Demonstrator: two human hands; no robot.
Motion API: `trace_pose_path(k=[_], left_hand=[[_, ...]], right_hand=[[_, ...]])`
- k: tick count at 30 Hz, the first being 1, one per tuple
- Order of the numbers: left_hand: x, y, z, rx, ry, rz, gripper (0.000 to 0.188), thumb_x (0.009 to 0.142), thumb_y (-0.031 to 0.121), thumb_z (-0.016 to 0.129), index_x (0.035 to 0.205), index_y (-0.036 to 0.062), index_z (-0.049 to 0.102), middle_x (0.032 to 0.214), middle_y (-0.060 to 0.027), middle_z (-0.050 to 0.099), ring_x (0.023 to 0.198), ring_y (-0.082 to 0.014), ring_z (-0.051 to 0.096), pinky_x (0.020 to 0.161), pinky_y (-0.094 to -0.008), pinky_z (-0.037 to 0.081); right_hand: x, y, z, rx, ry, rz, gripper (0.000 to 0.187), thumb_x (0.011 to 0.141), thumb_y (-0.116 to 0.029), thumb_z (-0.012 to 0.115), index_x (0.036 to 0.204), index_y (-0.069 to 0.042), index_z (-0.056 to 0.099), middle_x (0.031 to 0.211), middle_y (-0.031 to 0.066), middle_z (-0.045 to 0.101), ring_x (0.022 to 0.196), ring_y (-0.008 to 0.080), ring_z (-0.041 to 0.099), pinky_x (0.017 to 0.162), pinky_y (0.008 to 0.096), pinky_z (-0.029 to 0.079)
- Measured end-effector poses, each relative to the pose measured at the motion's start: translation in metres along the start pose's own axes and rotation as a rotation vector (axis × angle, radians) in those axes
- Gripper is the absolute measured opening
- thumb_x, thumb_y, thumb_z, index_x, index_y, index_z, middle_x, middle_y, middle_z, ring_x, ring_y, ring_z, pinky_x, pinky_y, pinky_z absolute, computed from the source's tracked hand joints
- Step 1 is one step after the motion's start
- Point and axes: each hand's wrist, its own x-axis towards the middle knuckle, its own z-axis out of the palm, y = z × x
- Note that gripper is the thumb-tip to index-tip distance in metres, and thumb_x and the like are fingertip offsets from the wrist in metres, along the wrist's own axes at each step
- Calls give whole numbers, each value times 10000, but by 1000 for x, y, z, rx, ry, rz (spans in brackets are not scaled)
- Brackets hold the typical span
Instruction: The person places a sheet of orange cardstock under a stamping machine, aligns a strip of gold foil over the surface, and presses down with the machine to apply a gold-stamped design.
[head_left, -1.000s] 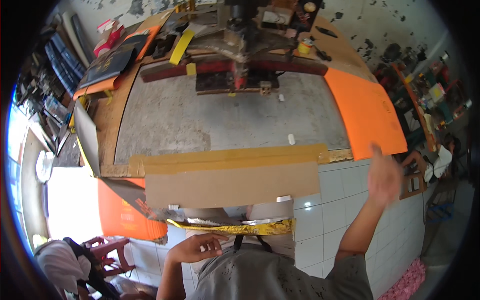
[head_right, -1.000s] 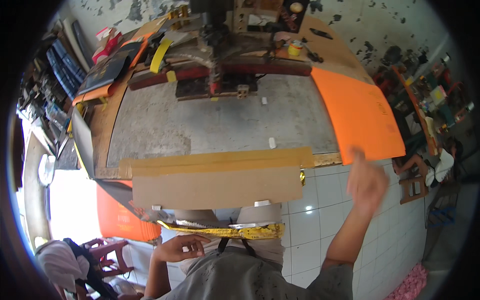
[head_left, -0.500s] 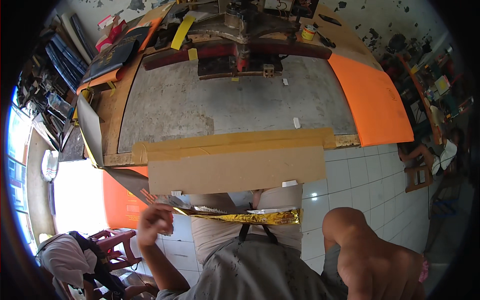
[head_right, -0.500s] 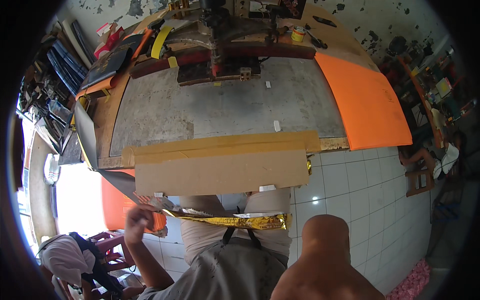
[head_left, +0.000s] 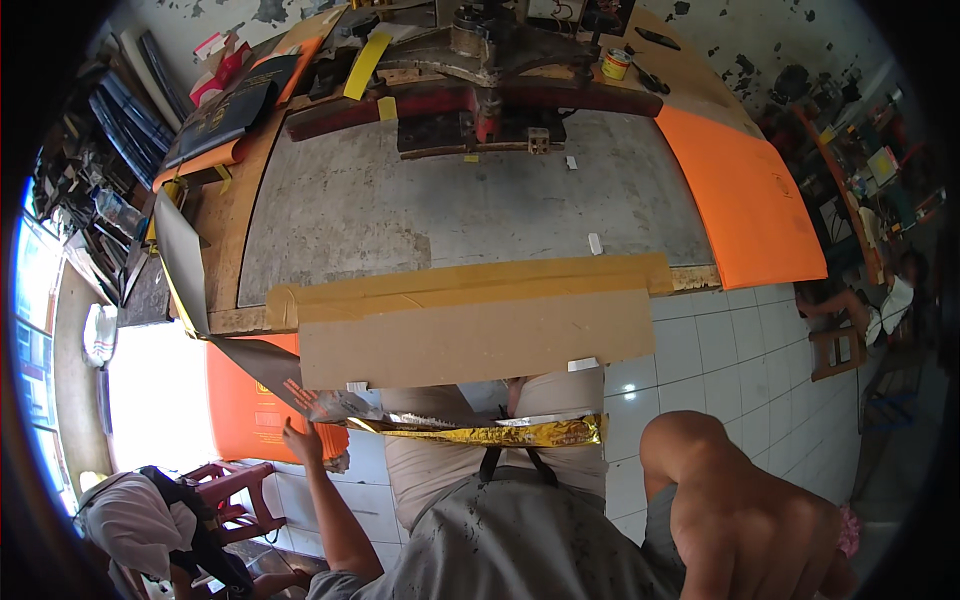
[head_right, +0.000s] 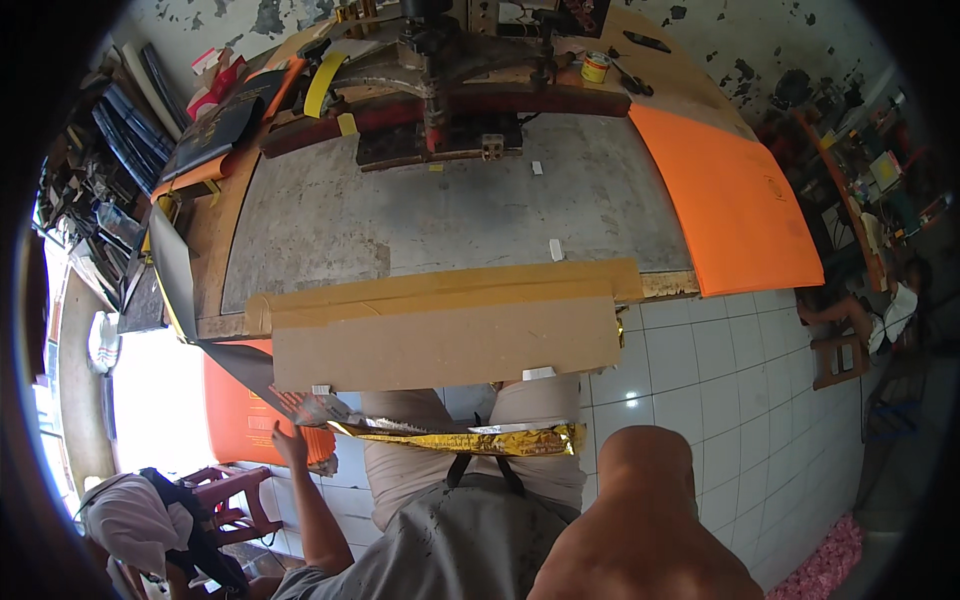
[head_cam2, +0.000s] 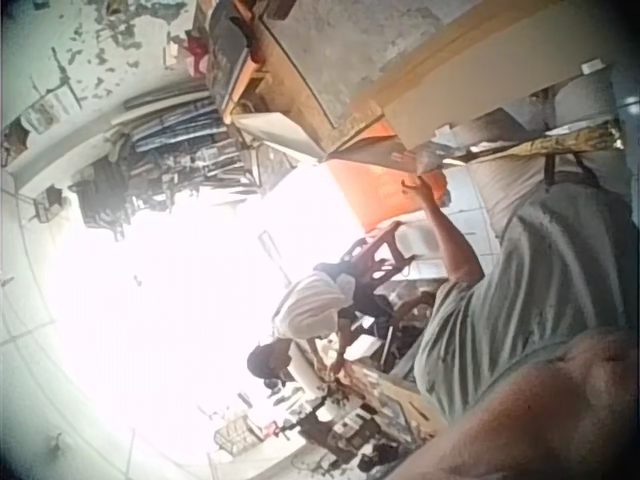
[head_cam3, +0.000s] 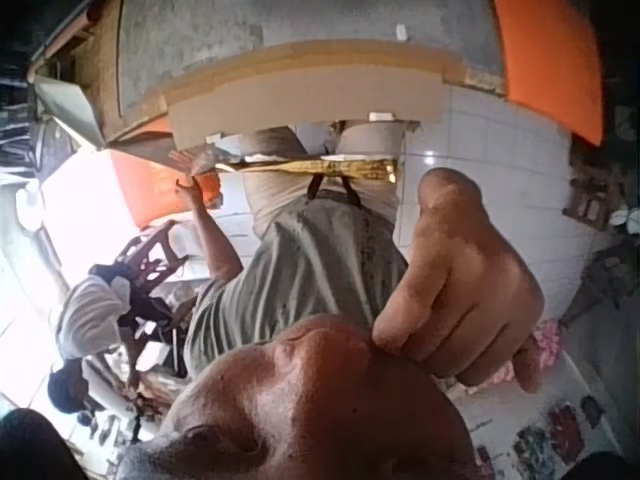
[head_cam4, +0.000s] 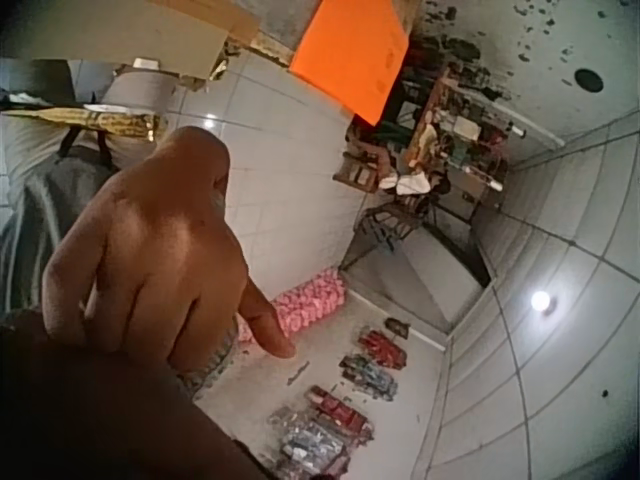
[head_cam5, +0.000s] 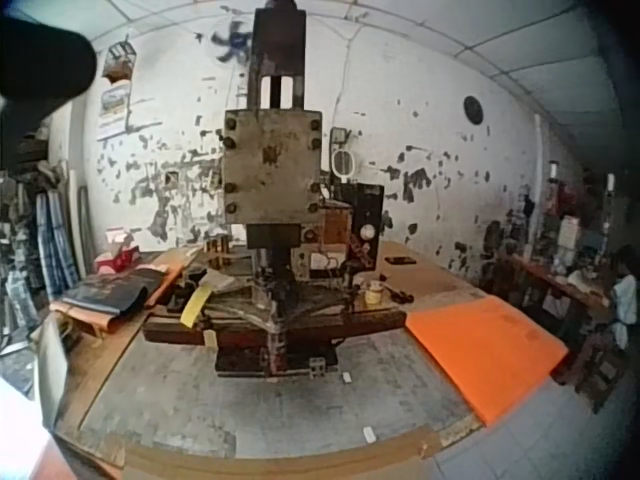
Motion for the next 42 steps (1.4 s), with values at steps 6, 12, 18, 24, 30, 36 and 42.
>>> trace_pose_path(k=[6,12,18,24,30,36,42], left_hand=[[-28,-4,44,234,-46,-100,815,968,506,700,1597,108,368,1665,-298,297,1553,-446,298,1234,-559,351],[-16,16,30,243,-65,-175,687,930,377,748,1481,112,434,1526,-242,415,1461,-442,391,1142,-570,441],[-14,23,35,206,-2,-141,700,879,292,808,1442,99,440,1497,-263,422,1432,-456,408,1131,-598,428],[-14,13,28,227,33,-66,657,877,248,801,1420,95,465,1460,-248,448,1390,-453,445,1091,-572,478],[-14,24,24,217,-4,-89,640,878,262,812,1401,95,483,1401,-230,477,1353,-440,473,1039,-572,511],[-15,20,25,225,36,-90,666,884,320,820,1412,89,486,1392,-228,484,1350,-440,479,1039,-571,511],[-15,31,15,200,-18,-112,641,865,269,813,1390,88,494,1328,-221,499,1313,-440,489,1087,-544,478]], right_hand=[[2,4,7,-12,57,-3,605,1142,-383,402,690,-64,647,741,118,652,686,282,640,907,485,565],[0,10,3,-73,-11,-47,598,1132,-412,430,693,-71,652,751,120,667,699,276,656,887,474,548],[-6,10,3,-49,-29,28,603,1117,-458,453,731,-61,692,774,115,691,765,292,678,977,496,541],[-69,43,-1,-197,825,107,150,980,-70,577,916,-173,489,807,11,505,739,176,564,910,472,542],[-116,69,-14,-130,1281,183,474,840,219,546,1008,-202,409,1058,4,479,1054,147,546,1053,469,504],[-122,74,-18,-102,1393,254,514,803,268,583,978,-188,422,1076,-5,472,1034,140,548,1036,382,529],[-127,76,-17,-115,1414,282,511,799,269,587,962,-185,418,1086,-2,463,1028,137,540,1002,372,536]])
